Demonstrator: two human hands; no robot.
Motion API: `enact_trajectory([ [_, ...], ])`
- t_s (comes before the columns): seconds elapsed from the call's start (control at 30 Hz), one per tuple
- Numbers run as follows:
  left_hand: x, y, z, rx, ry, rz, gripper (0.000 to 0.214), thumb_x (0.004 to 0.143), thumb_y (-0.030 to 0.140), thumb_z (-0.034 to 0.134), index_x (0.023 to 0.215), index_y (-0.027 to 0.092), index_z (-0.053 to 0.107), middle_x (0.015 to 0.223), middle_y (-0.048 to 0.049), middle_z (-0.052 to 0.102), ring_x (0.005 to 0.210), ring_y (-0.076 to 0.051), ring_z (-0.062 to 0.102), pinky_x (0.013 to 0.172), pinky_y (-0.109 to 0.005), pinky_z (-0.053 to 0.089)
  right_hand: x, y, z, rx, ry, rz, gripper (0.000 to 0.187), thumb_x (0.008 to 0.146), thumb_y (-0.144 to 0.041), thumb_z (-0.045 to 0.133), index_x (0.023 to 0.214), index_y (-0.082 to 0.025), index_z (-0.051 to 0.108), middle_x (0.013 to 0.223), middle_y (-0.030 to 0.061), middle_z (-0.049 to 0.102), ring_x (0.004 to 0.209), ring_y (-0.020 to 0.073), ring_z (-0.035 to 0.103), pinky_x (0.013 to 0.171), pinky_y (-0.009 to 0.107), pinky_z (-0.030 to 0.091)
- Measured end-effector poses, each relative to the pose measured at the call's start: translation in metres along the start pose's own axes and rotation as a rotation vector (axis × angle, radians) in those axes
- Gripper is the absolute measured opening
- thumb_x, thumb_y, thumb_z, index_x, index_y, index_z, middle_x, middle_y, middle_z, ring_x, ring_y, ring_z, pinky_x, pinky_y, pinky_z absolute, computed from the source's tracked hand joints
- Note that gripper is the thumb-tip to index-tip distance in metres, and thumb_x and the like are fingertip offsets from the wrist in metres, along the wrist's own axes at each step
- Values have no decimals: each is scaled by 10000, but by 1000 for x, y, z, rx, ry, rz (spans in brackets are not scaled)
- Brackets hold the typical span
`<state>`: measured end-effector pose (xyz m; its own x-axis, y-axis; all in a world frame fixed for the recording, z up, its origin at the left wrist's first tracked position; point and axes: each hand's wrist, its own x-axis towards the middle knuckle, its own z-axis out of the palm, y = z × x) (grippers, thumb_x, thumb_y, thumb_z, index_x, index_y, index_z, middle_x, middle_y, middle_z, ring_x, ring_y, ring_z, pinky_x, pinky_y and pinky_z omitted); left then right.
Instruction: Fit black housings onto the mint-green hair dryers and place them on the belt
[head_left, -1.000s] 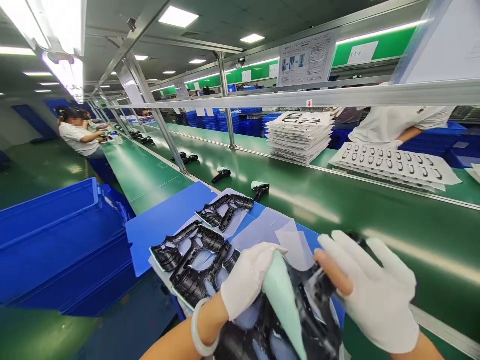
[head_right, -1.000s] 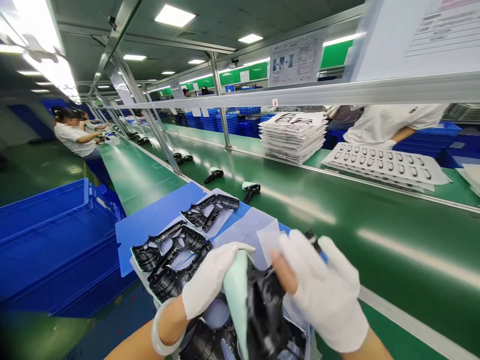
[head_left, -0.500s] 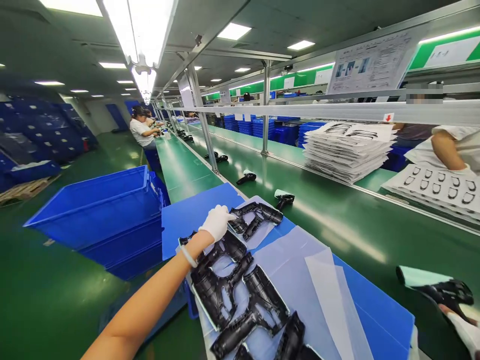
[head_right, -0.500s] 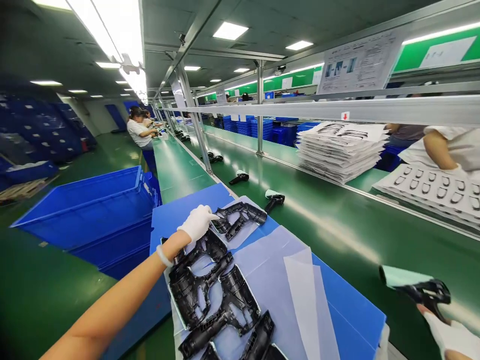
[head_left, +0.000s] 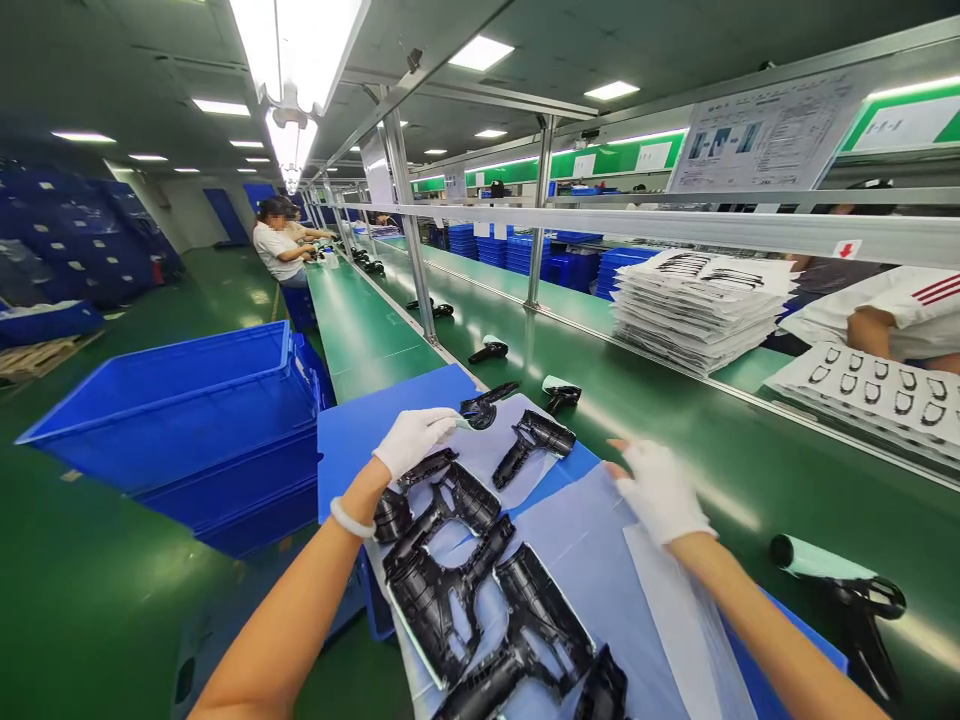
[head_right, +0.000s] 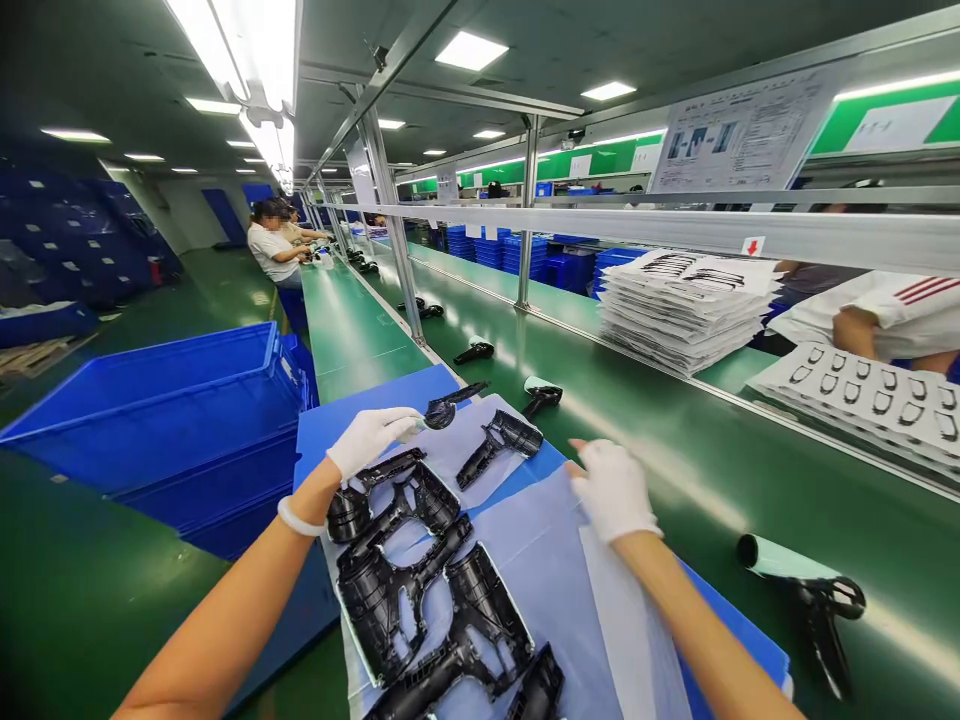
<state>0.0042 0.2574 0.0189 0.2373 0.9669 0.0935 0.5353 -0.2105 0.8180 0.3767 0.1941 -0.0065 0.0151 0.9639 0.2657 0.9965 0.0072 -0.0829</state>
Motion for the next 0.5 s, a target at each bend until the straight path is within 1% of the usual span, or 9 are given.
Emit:
enact_trajectory([
  [0.07, -9, 3, 2, -174, 57, -21, 550, 904, 620, 446, 1024, 139, 683, 878, -89, 763, 805, -226, 729, 754, -366, 587, 21, -69, 10, 2, -105, -102, 407, 918, -417, 555, 1304, -292, 594, 1061, 82, 676, 1016, 272, 613, 811, 382, 470],
  [0.13, -17, 5, 5, -308, 136, -57, 605, 846, 687, 451, 950, 135, 677, 767, -81, 749, 729, -238, 727, 676, -354, 593, 35, -122, 20, 13, -216, -149, 461, 929, -495, 546, 1322, -254, 561, 1025, 65, 679, 971, 241, 630, 834, 402, 491],
  [0.17, -21, 5, 7, -356, 186, -77, 590, 804, 696, 509, 905, 137, 670, 717, -66, 731, 691, -234, 715, 639, -341, 586, 39, -140, 23, 16, -263, -145, 458, 933, -520, 539, 1277, -221, 583, 998, 60, 679, 937, 223, 638, 839, 413, 502],
  [0.23, -27, 2, 8, -429, 276, -112, 522, 700, 640, 677, 841, 138, 659, 677, -35, 700, 647, -210, 684, 584, -301, 561, 42, -159, 28, 29, -322, -103, 428, 936, -534, 536, 1131, -166, 634, 952, 50, 673, 889, 196, 643, 845, 422, 518],
  [0.3, -34, -2, 5, -493, 325, -139, 493, 627, 533, 782, 887, 128, 673, 710, -27, 698, 641, -191, 663, 562, -274, 541, 37, -159, 27, 58, -326, -40, 359, 937, -490, 554, 1029, -155, 644, 931, 44, 665, 860, 181, 638, 820, 402, 527],
  [0.37, -42, -5, 1, -570, 330, -158, 594, 639, 461, 791, 1110, 125, 656, 775, -34, 713, 659, -186, 663, 575, -278, 550, 25, -146, 22, 109, -285, 16, 237, 923, -360, 578, 1039, -160, 631, 918, 42, 660, 804, 168, 631, 754, 353, 522],
  [0.43, -51, -6, -3, -644, 318, -172, 768, 676, 429, 765, 1350, 152, 522, 839, -45, 727, 666, -193, 672, 578, -301, 566, 6, -125, 14, 165, -192, 60, 197, 880, -178, 527, 1058, -160, 611, 921, 61, 662, 759, 172, 627, 698, 321, 496],
  [0.47, -55, -6, -4, -674, 308, -179, 813, 692, 426, 752, 1405, 163, 463, 871, -56, 732, 662, -200, 678, 570, -315, 572, -7, -114, 9, 191, -124, 73, 229, 849, -111, 477, 1034, -152, 606, 930, 82, 664, 773, 187, 630, 703, 327, 487],
  [0.5, -58, -5, -4, -696, 295, -186, 821, 693, 427, 751, 1413, 169, 451, 903, -70, 735, 654, -208, 684, 555, -329, 576, -21, -101, 4, 215, -47, 78, 251, 819, -74, 431, 985, -144, 605, 941, 109, 666, 817, 210, 637, 732, 345, 485],
])
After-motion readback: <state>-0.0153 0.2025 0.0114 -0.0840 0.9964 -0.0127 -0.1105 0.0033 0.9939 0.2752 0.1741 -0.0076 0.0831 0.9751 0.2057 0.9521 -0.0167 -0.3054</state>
